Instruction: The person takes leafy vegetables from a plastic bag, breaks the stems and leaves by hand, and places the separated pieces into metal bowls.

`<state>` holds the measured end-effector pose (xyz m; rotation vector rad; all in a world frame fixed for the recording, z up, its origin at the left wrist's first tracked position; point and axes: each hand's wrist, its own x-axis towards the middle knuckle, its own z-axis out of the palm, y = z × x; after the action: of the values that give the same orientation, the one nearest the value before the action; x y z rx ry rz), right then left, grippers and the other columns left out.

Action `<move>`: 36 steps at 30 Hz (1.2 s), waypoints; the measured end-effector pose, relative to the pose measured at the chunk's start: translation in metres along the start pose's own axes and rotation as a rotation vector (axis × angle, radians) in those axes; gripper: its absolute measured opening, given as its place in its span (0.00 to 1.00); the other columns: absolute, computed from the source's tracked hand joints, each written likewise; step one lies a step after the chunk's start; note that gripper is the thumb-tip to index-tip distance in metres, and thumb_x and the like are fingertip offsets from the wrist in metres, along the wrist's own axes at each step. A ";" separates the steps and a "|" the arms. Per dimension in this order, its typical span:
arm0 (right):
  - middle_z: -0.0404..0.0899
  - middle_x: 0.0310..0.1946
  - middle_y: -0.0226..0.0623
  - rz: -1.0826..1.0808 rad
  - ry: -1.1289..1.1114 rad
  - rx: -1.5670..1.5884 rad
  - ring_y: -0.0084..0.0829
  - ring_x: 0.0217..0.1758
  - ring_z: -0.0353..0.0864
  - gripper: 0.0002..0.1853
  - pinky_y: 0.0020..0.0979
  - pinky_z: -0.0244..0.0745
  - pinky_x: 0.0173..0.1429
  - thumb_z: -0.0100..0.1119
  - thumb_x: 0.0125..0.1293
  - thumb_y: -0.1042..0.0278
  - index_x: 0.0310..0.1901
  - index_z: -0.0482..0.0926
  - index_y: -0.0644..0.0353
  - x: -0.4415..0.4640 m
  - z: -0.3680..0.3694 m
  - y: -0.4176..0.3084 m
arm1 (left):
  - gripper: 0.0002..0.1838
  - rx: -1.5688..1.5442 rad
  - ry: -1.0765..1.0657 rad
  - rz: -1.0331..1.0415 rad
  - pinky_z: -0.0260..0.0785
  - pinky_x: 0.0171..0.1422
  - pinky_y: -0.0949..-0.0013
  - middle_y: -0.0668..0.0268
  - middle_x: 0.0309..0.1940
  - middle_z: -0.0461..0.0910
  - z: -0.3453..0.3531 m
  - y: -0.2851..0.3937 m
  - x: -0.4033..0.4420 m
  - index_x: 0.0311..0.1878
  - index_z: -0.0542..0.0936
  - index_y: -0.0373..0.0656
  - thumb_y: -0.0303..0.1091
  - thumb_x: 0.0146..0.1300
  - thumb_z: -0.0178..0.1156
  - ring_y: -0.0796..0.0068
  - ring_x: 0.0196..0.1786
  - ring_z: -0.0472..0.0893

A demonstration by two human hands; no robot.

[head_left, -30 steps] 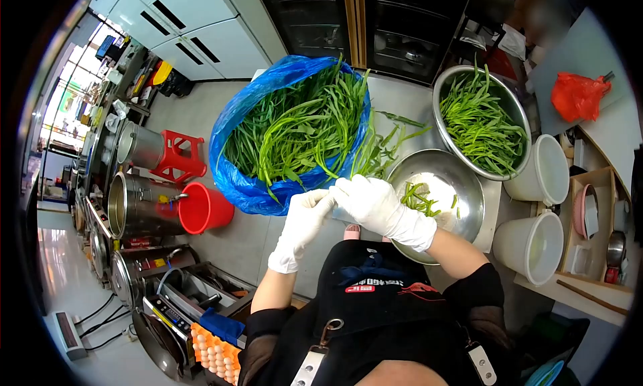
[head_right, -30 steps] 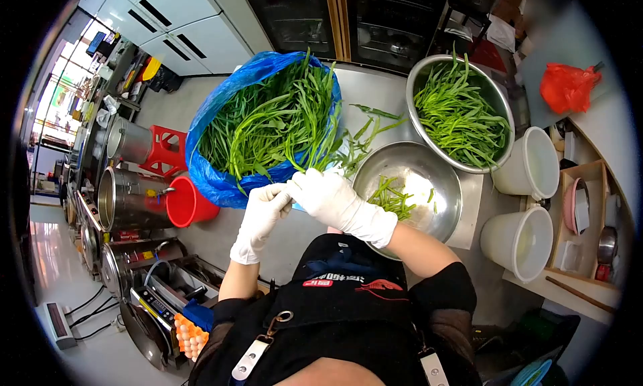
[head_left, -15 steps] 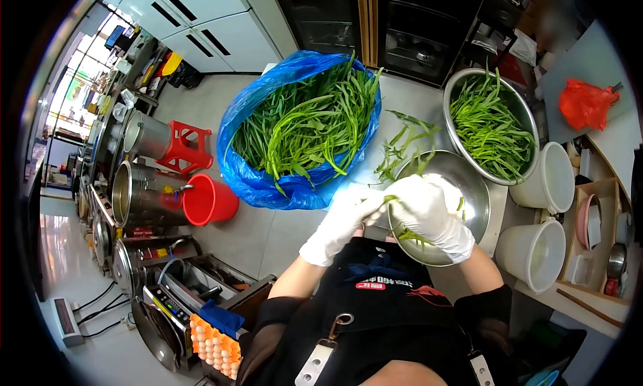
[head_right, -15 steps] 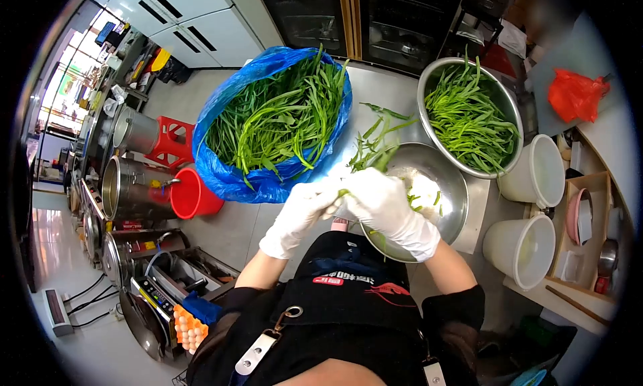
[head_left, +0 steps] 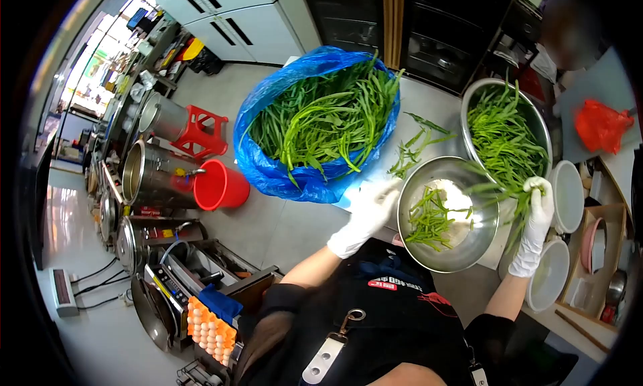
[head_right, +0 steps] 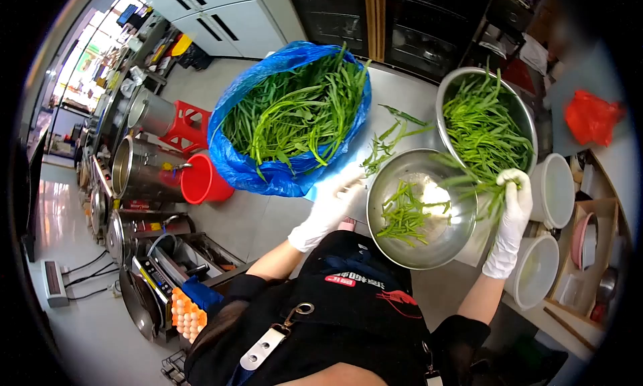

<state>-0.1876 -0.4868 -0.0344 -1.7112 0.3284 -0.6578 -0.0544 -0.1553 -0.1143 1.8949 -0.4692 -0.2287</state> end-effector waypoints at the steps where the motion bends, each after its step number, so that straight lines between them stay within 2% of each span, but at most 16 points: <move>1: 0.72 0.40 0.33 -0.003 -0.008 0.046 0.25 0.46 0.70 0.06 0.28 0.63 0.62 0.45 0.72 0.74 0.46 0.72 0.63 0.001 -0.007 0.012 | 0.13 0.051 0.115 0.033 0.72 0.45 0.68 0.61 0.35 0.83 -0.026 0.005 0.002 0.50 0.83 0.41 0.28 0.61 0.60 0.69 0.37 0.80; 3: 0.70 0.39 0.33 -0.051 -0.028 0.153 0.28 0.44 0.70 0.06 0.40 0.62 0.69 0.45 0.74 0.71 0.47 0.69 0.61 0.002 0.002 0.023 | 0.09 0.387 0.456 0.235 0.72 0.42 0.68 0.61 0.33 0.82 -0.071 -0.012 0.012 0.43 0.84 0.41 0.25 0.60 0.61 0.68 0.35 0.80; 6: 0.66 0.35 0.31 0.078 -0.024 0.513 0.29 0.42 0.69 0.05 0.47 0.62 0.69 0.44 0.76 0.69 0.47 0.67 0.59 0.000 0.024 0.021 | 0.03 0.666 0.776 0.151 0.74 0.41 0.66 0.60 0.29 0.82 -0.140 -0.036 0.019 0.37 0.83 0.40 0.26 0.60 0.63 0.65 0.33 0.82; 7: 0.66 0.35 0.31 0.088 -0.047 0.566 0.28 0.40 0.69 0.06 0.45 0.66 0.66 0.44 0.76 0.68 0.46 0.67 0.59 0.002 0.030 0.023 | 0.04 0.574 0.770 -0.082 0.74 0.41 0.65 0.62 0.30 0.82 -0.158 -0.058 0.018 0.33 0.83 0.43 0.32 0.59 0.64 0.63 0.36 0.83; 9: 0.65 0.35 0.31 0.123 -0.065 0.538 0.27 0.39 0.68 0.06 0.40 0.71 0.60 0.43 0.76 0.67 0.46 0.68 0.59 0.005 0.043 0.026 | 0.06 0.765 0.636 -0.208 0.74 0.37 0.63 0.63 0.28 0.81 -0.177 -0.060 0.020 0.30 0.84 0.45 0.35 0.57 0.66 0.63 0.34 0.82; 12: 0.65 0.34 0.31 0.160 -0.090 0.531 0.25 0.37 0.68 0.08 0.34 0.74 0.52 0.44 0.76 0.65 0.46 0.68 0.60 0.008 0.068 0.024 | 0.04 1.095 0.608 0.000 0.72 0.33 0.62 0.65 0.26 0.78 -0.178 -0.058 0.029 0.28 0.84 0.48 0.36 0.54 0.66 0.63 0.32 0.80; 18: 0.66 0.32 0.30 0.221 -0.149 0.628 0.24 0.32 0.66 0.08 0.30 0.71 0.41 0.47 0.75 0.65 0.46 0.69 0.61 0.010 0.091 0.029 | 0.07 1.524 0.350 -0.060 0.67 0.39 0.56 0.58 0.29 0.79 -0.182 -0.055 0.057 0.23 0.84 0.43 0.36 0.45 0.63 0.56 0.37 0.77; 22: 0.64 0.31 0.28 0.267 -0.192 0.673 0.21 0.30 0.64 0.09 0.26 0.66 0.38 0.47 0.75 0.64 0.48 0.70 0.60 0.006 0.089 0.034 | 0.08 1.445 0.397 -0.074 0.61 0.42 0.56 0.59 0.31 0.78 -0.185 -0.067 0.072 0.22 0.83 0.42 0.37 0.47 0.62 0.57 0.41 0.75; 26: 0.65 0.31 0.28 0.293 -0.176 0.696 0.21 0.31 0.64 0.09 0.26 0.66 0.39 0.46 0.75 0.64 0.48 0.70 0.60 0.002 0.081 0.033 | 0.05 0.990 0.690 0.257 0.72 0.40 0.61 0.62 0.29 0.80 -0.196 -0.022 0.074 0.29 0.86 0.44 0.32 0.50 0.69 0.61 0.36 0.79; 27: 0.65 0.31 0.28 0.305 -0.155 0.716 0.21 0.30 0.65 0.09 0.26 0.67 0.38 0.47 0.75 0.64 0.48 0.70 0.60 0.001 0.080 0.033 | 0.07 0.947 0.678 0.249 0.72 0.40 0.62 0.62 0.30 0.81 -0.194 -0.007 0.072 0.36 0.86 0.44 0.32 0.53 0.68 0.62 0.37 0.79; 29: 0.66 0.31 0.29 0.325 -0.117 0.758 0.22 0.30 0.66 0.09 0.27 0.69 0.38 0.48 0.74 0.65 0.49 0.70 0.61 0.001 0.079 0.033 | 0.12 0.868 0.660 0.493 0.72 0.39 0.64 0.63 0.30 0.80 -0.184 0.002 0.068 0.42 0.85 0.46 0.33 0.53 0.68 0.63 0.36 0.79; 30: 0.66 0.31 0.30 0.325 -0.126 0.764 0.22 0.30 0.67 0.09 0.28 0.69 0.39 0.49 0.74 0.65 0.49 0.70 0.61 0.001 0.079 0.035 | 0.19 0.990 0.509 0.450 0.71 0.38 0.65 0.64 0.30 0.80 -0.180 -0.009 0.067 0.50 0.82 0.46 0.33 0.53 0.69 0.64 0.35 0.79; 31: 0.66 0.31 0.30 0.334 -0.139 0.759 0.23 0.30 0.67 0.10 0.28 0.69 0.38 0.49 0.74 0.65 0.49 0.70 0.61 0.000 0.081 0.037 | 0.26 1.044 0.382 0.211 0.72 0.37 0.65 0.63 0.30 0.81 -0.174 -0.032 0.066 0.58 0.78 0.44 0.32 0.54 0.69 0.62 0.33 0.80; 33: 0.67 0.31 0.30 0.341 -0.159 0.751 0.23 0.30 0.67 0.10 0.28 0.69 0.38 0.49 0.74 0.65 0.49 0.70 0.62 0.002 0.087 0.039 | 0.35 0.706 0.314 -0.097 0.73 0.37 0.67 0.61 0.31 0.82 -0.169 -0.046 0.059 0.66 0.71 0.40 0.32 0.52 0.70 0.62 0.31 0.81; 35: 0.67 0.29 0.31 0.366 -0.171 0.672 0.22 0.28 0.67 0.11 0.27 0.69 0.36 0.48 0.74 0.67 0.50 0.71 0.64 0.001 0.095 0.036 | 0.39 0.204 0.311 -0.230 0.72 0.39 0.76 0.65 0.29 0.82 -0.177 -0.043 0.056 0.68 0.64 0.30 0.26 0.53 0.70 0.78 0.30 0.79; 36: 0.67 0.29 0.30 0.372 -0.203 0.632 0.21 0.28 0.66 0.11 0.25 0.69 0.34 0.48 0.74 0.67 0.49 0.72 0.64 0.001 0.101 0.033 | 0.38 0.058 0.292 -0.236 0.72 0.40 0.76 0.67 0.30 0.81 -0.180 -0.038 0.055 0.68 0.64 0.29 0.25 0.54 0.69 0.80 0.31 0.78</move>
<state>-0.1232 -0.4149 -0.0782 -1.0598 0.2506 -0.2645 0.0709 -0.0140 -0.0801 1.9999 -0.0552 -0.0899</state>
